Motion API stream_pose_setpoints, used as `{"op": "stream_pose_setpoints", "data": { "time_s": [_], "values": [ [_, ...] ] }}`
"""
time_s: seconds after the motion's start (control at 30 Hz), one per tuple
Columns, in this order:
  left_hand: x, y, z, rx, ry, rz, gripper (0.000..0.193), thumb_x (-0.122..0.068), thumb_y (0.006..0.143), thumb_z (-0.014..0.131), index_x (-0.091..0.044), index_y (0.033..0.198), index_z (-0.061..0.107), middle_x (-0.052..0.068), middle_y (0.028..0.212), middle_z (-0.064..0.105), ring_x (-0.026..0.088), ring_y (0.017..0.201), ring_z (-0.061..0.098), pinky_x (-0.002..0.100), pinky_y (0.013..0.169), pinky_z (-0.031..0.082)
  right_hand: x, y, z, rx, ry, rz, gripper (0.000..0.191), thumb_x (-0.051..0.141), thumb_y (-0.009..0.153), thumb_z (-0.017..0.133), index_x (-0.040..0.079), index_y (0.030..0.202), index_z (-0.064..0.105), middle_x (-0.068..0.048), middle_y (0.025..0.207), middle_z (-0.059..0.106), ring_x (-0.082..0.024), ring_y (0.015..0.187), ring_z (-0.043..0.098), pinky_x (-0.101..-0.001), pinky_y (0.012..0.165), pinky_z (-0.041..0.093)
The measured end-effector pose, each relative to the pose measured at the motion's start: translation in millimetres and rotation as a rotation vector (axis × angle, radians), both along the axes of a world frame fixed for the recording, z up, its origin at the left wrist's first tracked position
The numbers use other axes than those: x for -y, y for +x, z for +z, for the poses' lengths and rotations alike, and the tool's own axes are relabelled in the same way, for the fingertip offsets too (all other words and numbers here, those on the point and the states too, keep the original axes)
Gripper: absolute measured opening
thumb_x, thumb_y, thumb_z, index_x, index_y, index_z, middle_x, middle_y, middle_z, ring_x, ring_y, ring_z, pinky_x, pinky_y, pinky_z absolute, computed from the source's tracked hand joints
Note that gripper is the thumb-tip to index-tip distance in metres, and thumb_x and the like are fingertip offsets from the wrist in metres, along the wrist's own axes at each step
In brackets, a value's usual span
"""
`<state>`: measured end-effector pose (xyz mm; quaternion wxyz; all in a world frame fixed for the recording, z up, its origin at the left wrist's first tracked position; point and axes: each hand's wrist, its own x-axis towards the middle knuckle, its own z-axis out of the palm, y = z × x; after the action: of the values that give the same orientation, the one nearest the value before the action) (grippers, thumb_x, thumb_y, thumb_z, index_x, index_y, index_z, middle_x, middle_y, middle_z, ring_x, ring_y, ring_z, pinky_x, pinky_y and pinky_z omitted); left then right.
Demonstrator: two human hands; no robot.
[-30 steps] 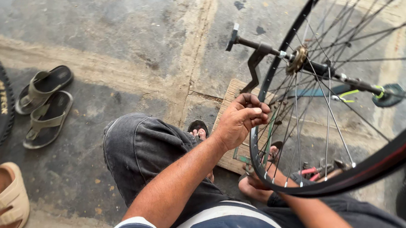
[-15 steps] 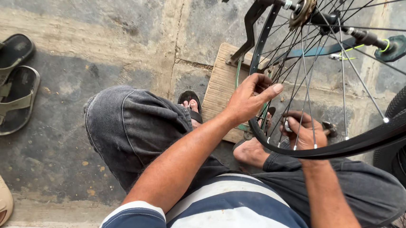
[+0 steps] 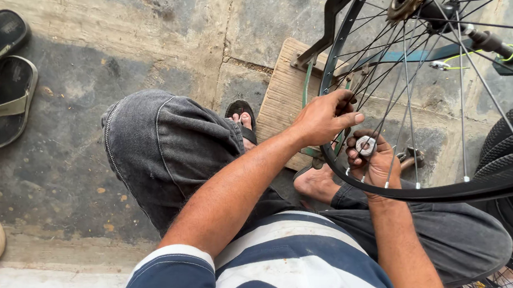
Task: The person sits on the floor in front of a bicycle wheel mounted on a truing stand and works on the spokes, turning the spoke nipples by hand around the rim while checking the wheel. The person spins and steadies the wheel between adjustments as they work around the rim.
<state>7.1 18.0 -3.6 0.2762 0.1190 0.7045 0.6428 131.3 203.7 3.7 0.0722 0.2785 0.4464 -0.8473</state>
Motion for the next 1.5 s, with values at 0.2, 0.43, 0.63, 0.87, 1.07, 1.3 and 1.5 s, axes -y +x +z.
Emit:
{"op": "stream_pose_setpoints", "data": {
  "time_s": [0.2, 0.43, 0.63, 0.87, 1.07, 1.3, 1.5],
  "values": [
    [2, 0, 1, -0.007, 0.033, 0.001, 0.067, -0.047, 0.083, 0.077, -0.003, 0.131, 0.062, 0.011, 0.111, 0.077, 0.023, 0.105, 0.075, 0.036, 0.090, 0.057, -4, 4, -4, -0.024, -0.006, 0.038, 0.024, -0.002, 0.096, 0.063, 0.000, 0.120, 0.068, -0.018, 0.103, 0.070, -0.021, 0.079, 0.066, -0.0233, 0.063, 0.052],
    [4, 0, 1, -0.003, 0.049, -0.018, 0.070, -0.049, 0.083, 0.077, -0.003, 0.134, 0.061, 0.011, 0.114, 0.076, 0.023, 0.107, 0.075, 0.036, 0.093, 0.058, 6, -14, 9, 0.013, 0.534, 0.258, 0.021, 0.003, 0.098, 0.065, -0.002, 0.118, 0.070, -0.015, 0.098, 0.073, -0.018, 0.075, 0.068, -0.0271, 0.065, 0.054],
    [2, -1, 1, -0.002, -0.005, -0.036, 0.071, -0.051, 0.083, 0.076, -0.004, 0.135, 0.060, 0.011, 0.115, 0.075, 0.023, 0.109, 0.073, 0.036, 0.093, 0.057, 30, -29, 36, 0.123, 1.092, 0.475, 0.022, 0.009, 0.099, 0.066, -0.004, 0.116, 0.075, -0.011, 0.087, 0.075, -0.015, 0.075, 0.070, -0.0297, 0.067, 0.057],
    [5, -1, 5, 0.006, 0.003, -0.034, 0.071, -0.051, 0.083, 0.075, -0.004, 0.134, 0.061, 0.012, 0.116, 0.076, 0.024, 0.109, 0.074, 0.037, 0.093, 0.058, 14, -34, 35, 0.010, 0.696, 0.549, 0.022, 0.010, 0.095, 0.074, -0.003, 0.112, 0.074, -0.008, 0.092, 0.075, -0.014, 0.078, 0.069, -0.0290, 0.069, 0.056],
    [7, -1, 8, 0.010, 0.037, -0.031, 0.071, -0.050, 0.083, 0.076, -0.003, 0.135, 0.060, 0.012, 0.115, 0.076, 0.024, 0.109, 0.074, 0.037, 0.094, 0.057, -3, -22, 8, 0.013, 0.157, 0.411, 0.031, 0.007, 0.099, 0.069, -0.002, 0.129, 0.066, -0.009, 0.111, 0.070, -0.016, 0.092, 0.067, -0.0307, 0.077, 0.054],
    [6, 2, 4, 0.037, 0.065, -0.023, 0.071, -0.050, 0.082, 0.077, -0.003, 0.133, 0.061, 0.012, 0.113, 0.076, 0.023, 0.107, 0.075, 0.036, 0.093, 0.058, -11, -24, -16, -0.058, 0.152, 0.524, 0.031, 0.002, 0.092, 0.072, -0.003, 0.121, 0.068, -0.008, 0.110, 0.072, -0.016, 0.096, 0.068, -0.0313, 0.083, 0.055],
    [3, 0, -2, 0.019, 0.047, -0.008, 0.067, -0.048, 0.084, 0.076, -0.004, 0.132, 0.062, 0.012, 0.114, 0.076, 0.024, 0.108, 0.074, 0.036, 0.092, 0.058, 8, -29, -21, -0.050, 0.626, 0.474, 0.021, -0.002, 0.091, 0.077, -0.004, 0.112, 0.071, -0.006, 0.097, 0.071, -0.012, 0.085, 0.063, -0.0280, 0.071, 0.051]
  ]
}}
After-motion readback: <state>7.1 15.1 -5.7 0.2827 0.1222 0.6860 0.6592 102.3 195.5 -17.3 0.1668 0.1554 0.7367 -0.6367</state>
